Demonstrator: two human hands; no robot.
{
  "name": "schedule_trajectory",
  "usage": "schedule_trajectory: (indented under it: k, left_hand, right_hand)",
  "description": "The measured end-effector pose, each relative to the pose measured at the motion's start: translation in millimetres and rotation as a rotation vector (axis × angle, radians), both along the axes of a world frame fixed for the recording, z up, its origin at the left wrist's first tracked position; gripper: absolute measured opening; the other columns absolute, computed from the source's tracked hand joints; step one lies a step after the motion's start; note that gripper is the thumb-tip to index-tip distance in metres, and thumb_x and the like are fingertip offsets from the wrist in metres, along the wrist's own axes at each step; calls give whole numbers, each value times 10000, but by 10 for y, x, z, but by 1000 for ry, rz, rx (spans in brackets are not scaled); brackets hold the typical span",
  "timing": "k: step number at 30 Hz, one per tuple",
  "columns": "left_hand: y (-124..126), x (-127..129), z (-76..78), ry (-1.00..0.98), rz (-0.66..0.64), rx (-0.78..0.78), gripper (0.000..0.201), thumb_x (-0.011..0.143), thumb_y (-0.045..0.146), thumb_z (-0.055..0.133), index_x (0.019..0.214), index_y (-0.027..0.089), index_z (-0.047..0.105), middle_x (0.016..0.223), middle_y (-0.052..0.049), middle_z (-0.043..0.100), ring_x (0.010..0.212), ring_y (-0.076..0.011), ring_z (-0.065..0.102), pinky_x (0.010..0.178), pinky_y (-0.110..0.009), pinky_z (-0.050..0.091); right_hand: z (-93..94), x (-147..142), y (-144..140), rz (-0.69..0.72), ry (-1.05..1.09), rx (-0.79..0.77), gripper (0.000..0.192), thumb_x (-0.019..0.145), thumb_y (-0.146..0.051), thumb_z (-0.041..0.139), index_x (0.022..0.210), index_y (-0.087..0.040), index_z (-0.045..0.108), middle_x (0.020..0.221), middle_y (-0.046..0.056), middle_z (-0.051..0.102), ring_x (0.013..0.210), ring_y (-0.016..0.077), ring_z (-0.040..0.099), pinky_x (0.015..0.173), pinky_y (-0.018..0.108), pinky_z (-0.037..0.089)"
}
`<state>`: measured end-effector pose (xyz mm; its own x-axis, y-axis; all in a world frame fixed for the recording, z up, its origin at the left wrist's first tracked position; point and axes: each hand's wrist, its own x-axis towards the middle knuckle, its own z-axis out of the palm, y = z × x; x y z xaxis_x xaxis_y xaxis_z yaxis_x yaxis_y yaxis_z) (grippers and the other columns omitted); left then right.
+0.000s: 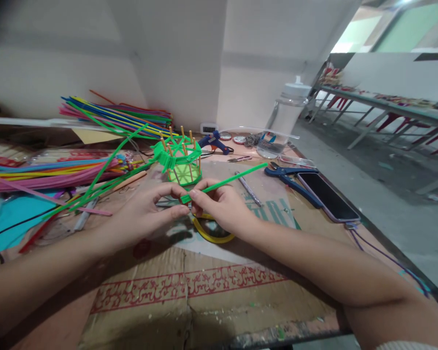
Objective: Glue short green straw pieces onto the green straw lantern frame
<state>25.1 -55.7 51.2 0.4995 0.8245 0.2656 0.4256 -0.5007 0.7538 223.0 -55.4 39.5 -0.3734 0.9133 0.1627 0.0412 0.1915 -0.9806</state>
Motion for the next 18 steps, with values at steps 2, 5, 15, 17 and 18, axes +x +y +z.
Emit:
schedule_trajectory:
  k: [2, 5, 15, 17, 18]
  left_hand:
    - [-13, 10, 16, 14, 19, 7, 142, 887, 327, 608, 865, 203, 673, 822, 26, 683, 804, -155, 620, 766, -263, 498]
    - [-27, 14, 42, 27, 30, 15, 175, 896, 343, 573, 833, 198, 648, 807, 24, 673, 777, -151, 608, 744, -261, 488]
    - [39, -24, 33, 101, -15, -62, 229, 916, 390, 564, 900, 208, 702, 829, 25, 723, 745, -156, 642, 673, -244, 468]
    - [71, -34, 6, 106, -78, -40, 237, 942, 356, 547, 902, 211, 731, 877, 17, 757, 805, -160, 672, 737, -249, 483]
    - [83, -39, -6, 119, -103, -13, 239, 952, 332, 542, 910, 213, 745, 907, 10, 771, 831, -161, 683, 762, -251, 485]
  right_hand:
    - [-11, -6, -9, 14, 13, 2, 350, 851, -532, 691, 801, -200, 594, 654, -24, 642, 602, 113, 601, 602, 243, 506]
    - [-20, -12, -16, 35, 21, -2, 328, 860, -505, 687, 824, -192, 596, 650, -28, 629, 597, 108, 587, 607, 241, 494]
    - [-66, 16, 10, -27, -171, 156, 192, 886, -368, 624, 823, -187, 614, 740, -7, 618, 666, 126, 589, 628, 248, 475]
    - [-92, 18, 26, -19, -219, 206, 188, 893, -360, 606, 820, -187, 620, 744, -4, 618, 672, 130, 587, 628, 252, 473]
    - [-101, 17, 31, -18, -245, 224, 188, 896, -356, 598, 815, -188, 622, 738, -4, 618, 670, 132, 585, 625, 252, 469]
